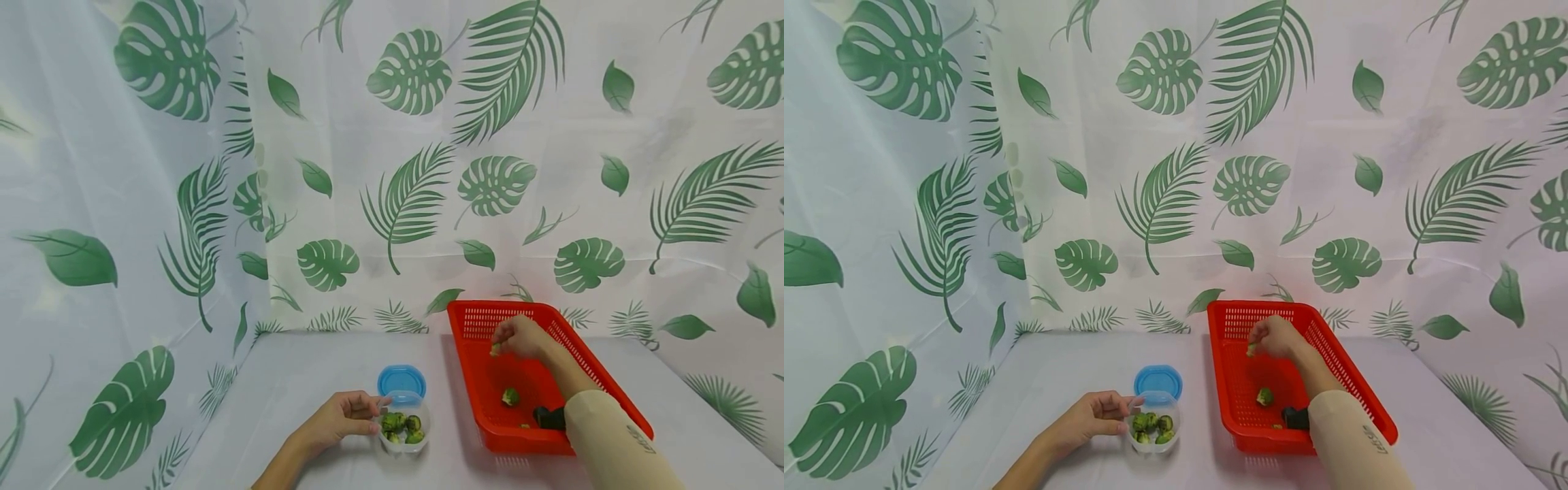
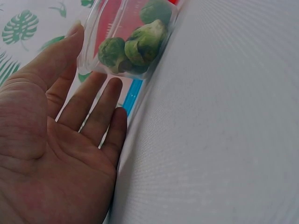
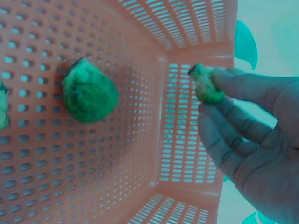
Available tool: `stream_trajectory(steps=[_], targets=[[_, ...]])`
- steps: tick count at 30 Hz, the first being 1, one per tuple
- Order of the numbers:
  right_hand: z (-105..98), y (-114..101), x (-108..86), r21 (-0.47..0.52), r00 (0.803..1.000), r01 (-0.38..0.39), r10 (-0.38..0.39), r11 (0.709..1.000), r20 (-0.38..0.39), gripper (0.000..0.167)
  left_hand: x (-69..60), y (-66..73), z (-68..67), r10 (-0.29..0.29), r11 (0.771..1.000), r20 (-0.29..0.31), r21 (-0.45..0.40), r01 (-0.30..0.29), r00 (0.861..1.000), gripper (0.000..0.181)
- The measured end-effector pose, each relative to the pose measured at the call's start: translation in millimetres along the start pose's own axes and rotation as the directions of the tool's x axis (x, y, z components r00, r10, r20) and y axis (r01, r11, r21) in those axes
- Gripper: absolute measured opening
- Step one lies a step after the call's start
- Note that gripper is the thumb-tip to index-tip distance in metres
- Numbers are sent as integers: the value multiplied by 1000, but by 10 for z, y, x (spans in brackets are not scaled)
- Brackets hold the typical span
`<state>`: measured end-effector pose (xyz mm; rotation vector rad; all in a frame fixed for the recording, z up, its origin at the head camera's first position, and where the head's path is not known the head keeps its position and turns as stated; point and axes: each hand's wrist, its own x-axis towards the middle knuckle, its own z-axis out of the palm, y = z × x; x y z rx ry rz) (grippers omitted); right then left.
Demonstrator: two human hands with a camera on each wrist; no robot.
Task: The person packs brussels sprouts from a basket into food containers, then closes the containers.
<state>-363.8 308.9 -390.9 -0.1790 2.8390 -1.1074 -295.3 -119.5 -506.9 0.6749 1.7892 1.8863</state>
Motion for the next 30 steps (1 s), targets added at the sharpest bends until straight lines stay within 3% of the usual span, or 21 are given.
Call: stream_trajectory(steps=[12,30], targets=[[-32,-271,6,-31,984,178,-179,984,-11,12,-10,14,10,-4,1000,1,-1,4,1000,27],[44,-684,-112,-66,949,310,-312,949,-32,19,-15,6,21,-6,1000,-7,-2,6,1000,23]])
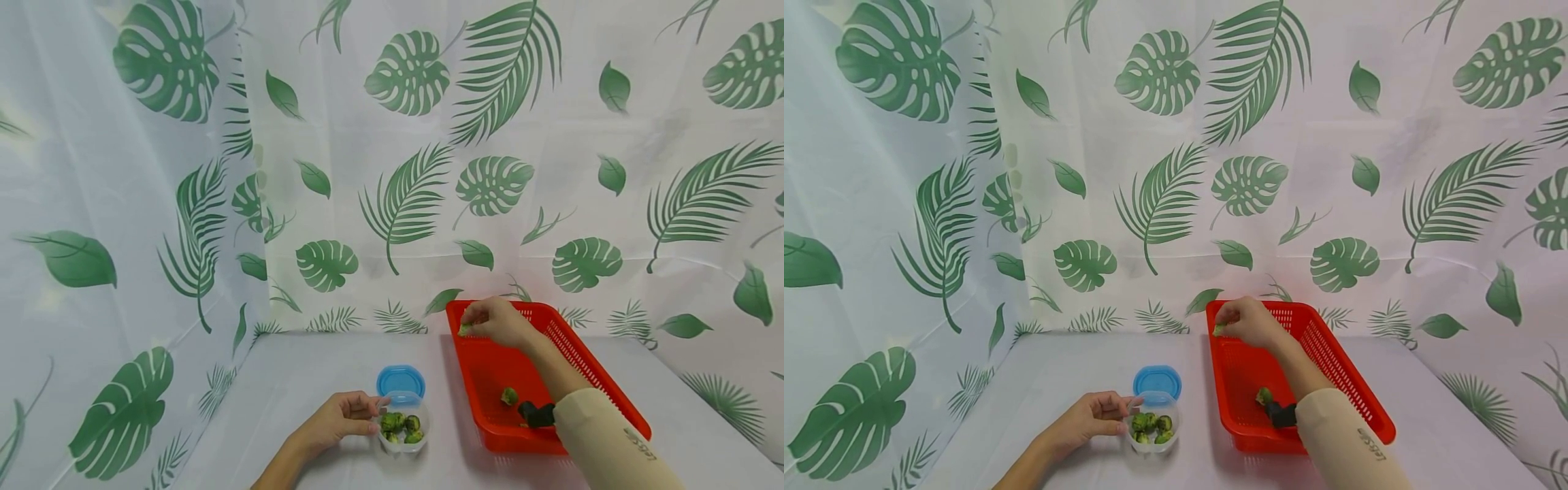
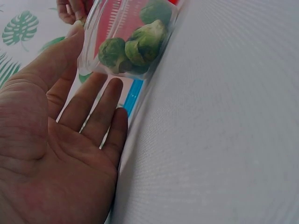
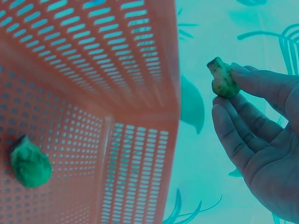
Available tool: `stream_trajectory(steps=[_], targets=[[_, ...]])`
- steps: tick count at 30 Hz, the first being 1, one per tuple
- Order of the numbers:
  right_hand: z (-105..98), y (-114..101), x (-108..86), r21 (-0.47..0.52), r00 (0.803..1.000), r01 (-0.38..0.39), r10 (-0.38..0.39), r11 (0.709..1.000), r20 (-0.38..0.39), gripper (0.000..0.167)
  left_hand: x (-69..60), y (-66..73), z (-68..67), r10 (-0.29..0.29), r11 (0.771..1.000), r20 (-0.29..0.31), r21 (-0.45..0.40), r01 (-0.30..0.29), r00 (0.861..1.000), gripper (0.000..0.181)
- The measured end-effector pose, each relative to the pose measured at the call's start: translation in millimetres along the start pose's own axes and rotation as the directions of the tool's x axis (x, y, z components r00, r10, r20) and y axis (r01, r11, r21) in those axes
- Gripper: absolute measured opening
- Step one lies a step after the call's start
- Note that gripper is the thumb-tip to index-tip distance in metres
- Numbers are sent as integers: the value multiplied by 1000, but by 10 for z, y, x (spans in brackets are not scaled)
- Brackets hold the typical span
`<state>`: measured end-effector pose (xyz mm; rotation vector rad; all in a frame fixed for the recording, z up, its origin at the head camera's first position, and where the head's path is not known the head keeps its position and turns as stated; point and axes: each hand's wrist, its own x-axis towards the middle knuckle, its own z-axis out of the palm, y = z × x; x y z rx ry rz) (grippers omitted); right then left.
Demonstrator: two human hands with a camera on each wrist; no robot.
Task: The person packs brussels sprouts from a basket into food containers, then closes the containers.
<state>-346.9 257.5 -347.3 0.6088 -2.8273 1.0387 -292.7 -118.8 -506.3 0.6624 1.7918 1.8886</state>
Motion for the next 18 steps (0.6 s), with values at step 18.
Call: stream_trajectory(steps=[18], targets=[[201,-298,35,28,997,83,-83,996,6,15,30,-24,-9,6,1000,11,4,-6,1000,26]])
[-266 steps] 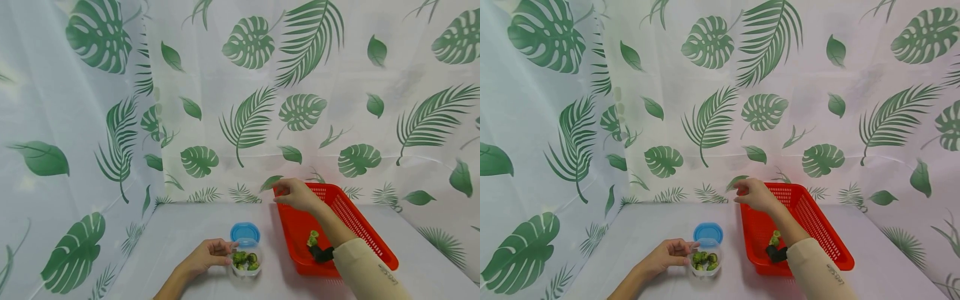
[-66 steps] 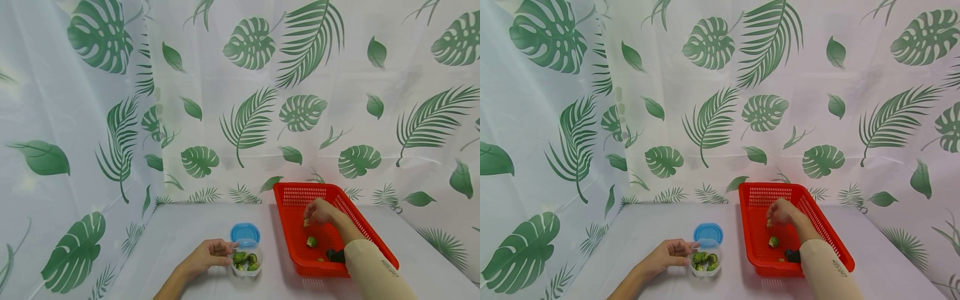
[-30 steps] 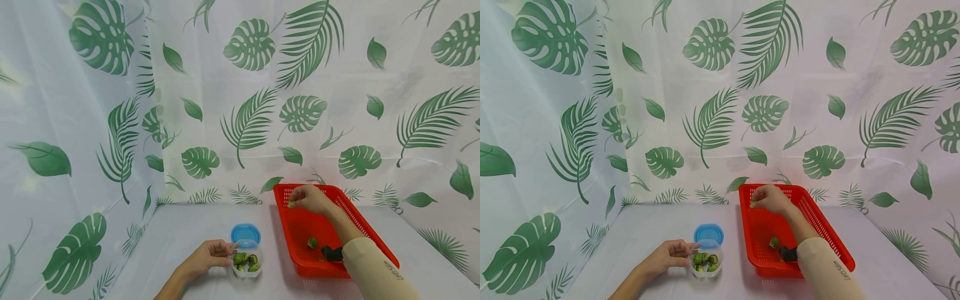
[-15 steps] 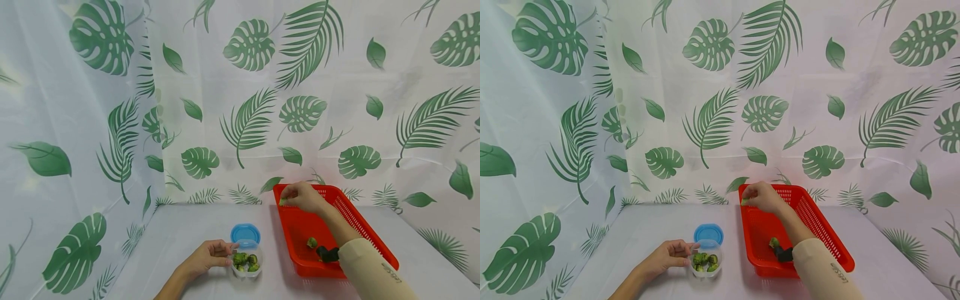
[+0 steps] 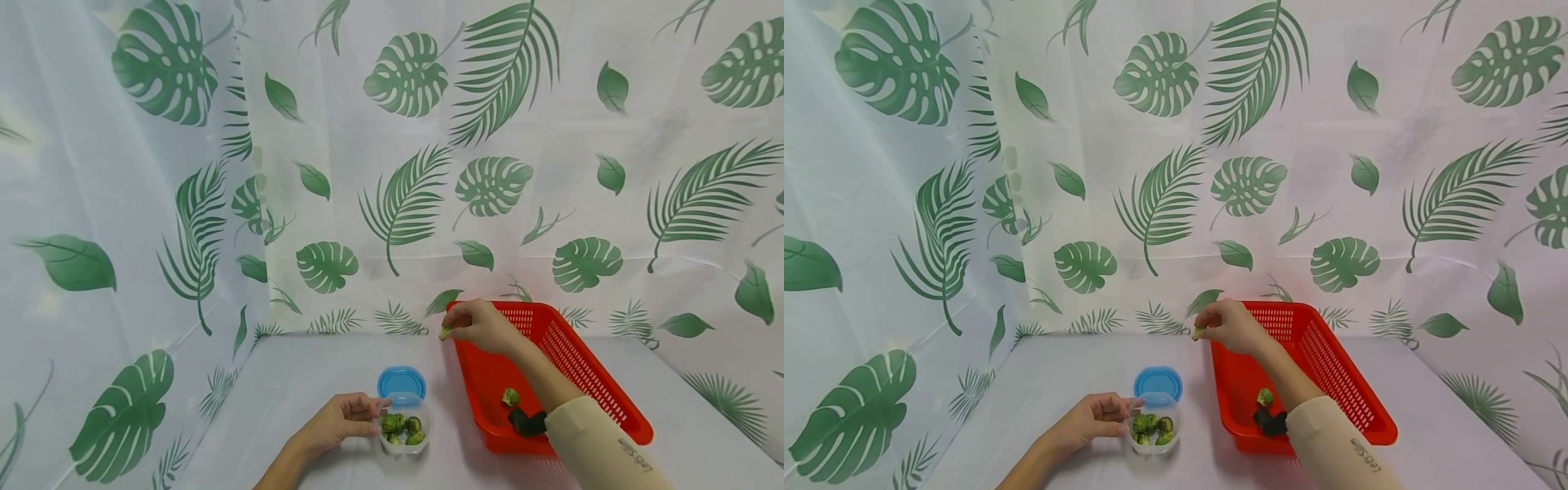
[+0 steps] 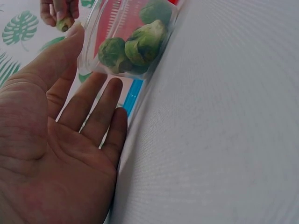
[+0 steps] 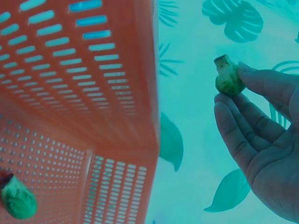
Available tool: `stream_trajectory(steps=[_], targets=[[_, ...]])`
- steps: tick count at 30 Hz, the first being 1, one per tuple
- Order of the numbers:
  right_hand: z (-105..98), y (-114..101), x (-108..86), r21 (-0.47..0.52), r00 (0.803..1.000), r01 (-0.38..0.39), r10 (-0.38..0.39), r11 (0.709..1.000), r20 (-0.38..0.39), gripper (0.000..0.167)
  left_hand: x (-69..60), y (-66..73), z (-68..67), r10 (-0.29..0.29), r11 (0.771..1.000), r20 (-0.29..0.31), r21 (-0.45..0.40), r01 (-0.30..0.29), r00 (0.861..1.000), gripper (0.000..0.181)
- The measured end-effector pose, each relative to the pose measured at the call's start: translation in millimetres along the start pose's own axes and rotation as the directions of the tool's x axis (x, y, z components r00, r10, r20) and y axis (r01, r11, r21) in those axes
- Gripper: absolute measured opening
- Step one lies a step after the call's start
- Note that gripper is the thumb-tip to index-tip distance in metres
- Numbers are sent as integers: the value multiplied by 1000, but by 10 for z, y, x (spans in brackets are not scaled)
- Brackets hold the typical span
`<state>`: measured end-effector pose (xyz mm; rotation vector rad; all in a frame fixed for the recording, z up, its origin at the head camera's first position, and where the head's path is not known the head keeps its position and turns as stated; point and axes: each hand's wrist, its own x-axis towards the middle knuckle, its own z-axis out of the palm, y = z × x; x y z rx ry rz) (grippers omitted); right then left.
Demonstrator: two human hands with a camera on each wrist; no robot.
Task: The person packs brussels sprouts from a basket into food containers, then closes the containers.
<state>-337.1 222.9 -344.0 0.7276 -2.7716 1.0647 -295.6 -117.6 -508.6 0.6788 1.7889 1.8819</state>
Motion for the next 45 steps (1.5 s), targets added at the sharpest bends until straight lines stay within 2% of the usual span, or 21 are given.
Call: stream_trajectory(steps=[17,27,34,45], targets=[[186,-316,-28,-8,995,82,-81,997,58,11,-7,19,9,-10,1000,-4,1,10,1000,24],[279,-414,-45,8,990,107,-107,994,96,10,-32,37,15,-18,1000,-15,-3,18,1000,23],[316,-477,-53,15,984,142,-143,990,107,10,2,0,-3,-16,1000,-12,15,16,1000,24],[430,-521,-84,43,980,146,-150,988,132,10,6,-22,-11,-18,1000,-27,16,19,999,24]])
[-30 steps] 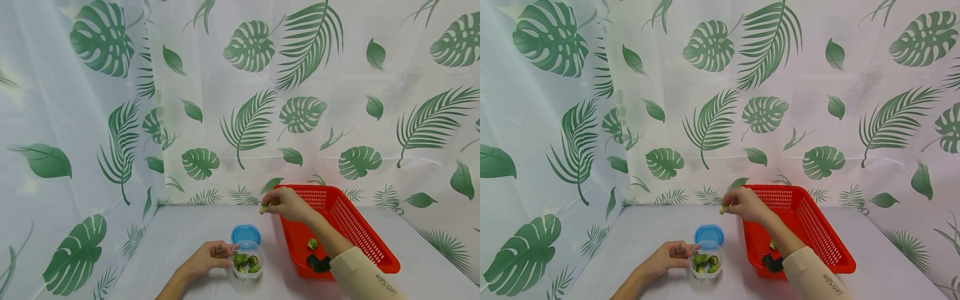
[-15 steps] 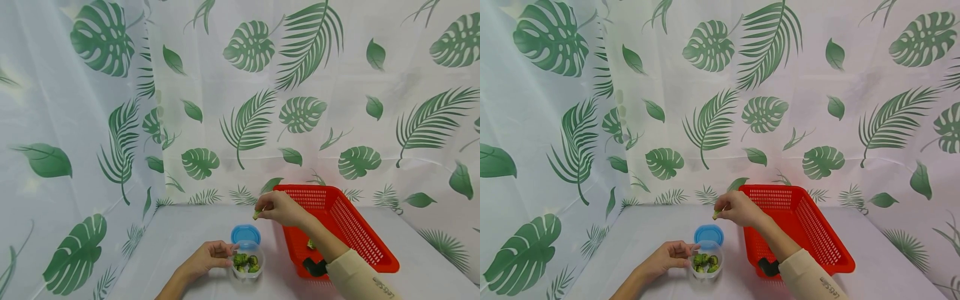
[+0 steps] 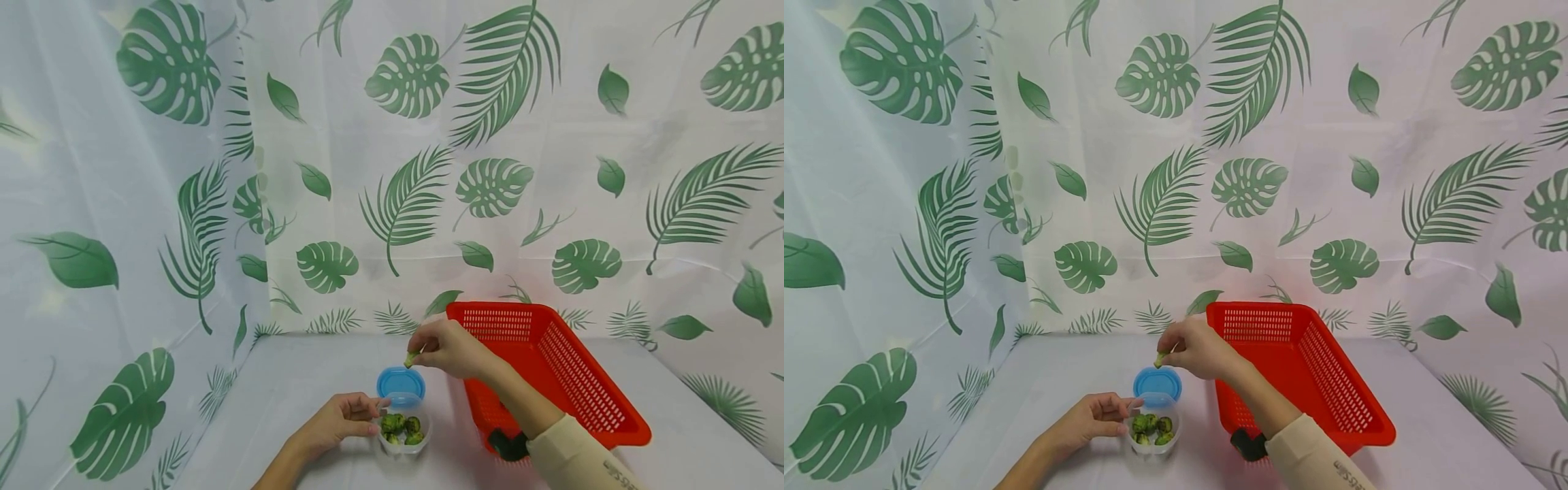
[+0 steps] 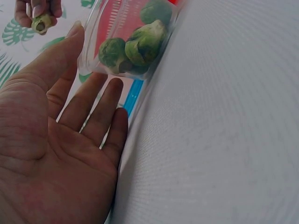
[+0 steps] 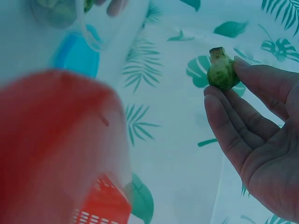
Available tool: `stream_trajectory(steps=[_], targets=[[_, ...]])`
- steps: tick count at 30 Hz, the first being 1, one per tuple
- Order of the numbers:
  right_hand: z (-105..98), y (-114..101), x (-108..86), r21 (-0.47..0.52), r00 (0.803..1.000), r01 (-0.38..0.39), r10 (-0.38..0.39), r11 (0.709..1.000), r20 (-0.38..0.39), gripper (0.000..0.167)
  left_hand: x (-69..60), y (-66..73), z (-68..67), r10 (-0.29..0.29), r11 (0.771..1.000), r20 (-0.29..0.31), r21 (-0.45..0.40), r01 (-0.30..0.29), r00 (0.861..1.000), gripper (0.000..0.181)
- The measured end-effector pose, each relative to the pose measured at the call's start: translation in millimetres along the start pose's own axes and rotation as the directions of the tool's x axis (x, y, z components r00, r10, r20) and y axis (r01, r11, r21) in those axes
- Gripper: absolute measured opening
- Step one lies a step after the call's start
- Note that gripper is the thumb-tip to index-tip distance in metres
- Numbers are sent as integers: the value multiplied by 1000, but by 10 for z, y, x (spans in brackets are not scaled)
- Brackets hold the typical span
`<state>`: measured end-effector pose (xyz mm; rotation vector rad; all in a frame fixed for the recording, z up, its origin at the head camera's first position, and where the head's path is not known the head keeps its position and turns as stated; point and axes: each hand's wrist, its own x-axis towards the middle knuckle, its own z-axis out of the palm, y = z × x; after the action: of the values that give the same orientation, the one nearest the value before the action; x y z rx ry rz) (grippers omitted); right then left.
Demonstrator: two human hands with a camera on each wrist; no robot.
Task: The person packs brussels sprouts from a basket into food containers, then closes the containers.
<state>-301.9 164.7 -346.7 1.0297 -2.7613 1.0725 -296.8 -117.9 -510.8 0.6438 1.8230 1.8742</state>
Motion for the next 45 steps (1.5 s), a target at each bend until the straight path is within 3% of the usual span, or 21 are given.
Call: stream_trajectory(steps=[32,45], targets=[[301,109,22,-5,995,-62,62,998,84,11,-12,13,6,1,1000,10,1,-1,1000,23],[389,153,15,25,983,-50,45,998,179,5,1,11,-10,-5,1000,7,6,5,1000,25]])
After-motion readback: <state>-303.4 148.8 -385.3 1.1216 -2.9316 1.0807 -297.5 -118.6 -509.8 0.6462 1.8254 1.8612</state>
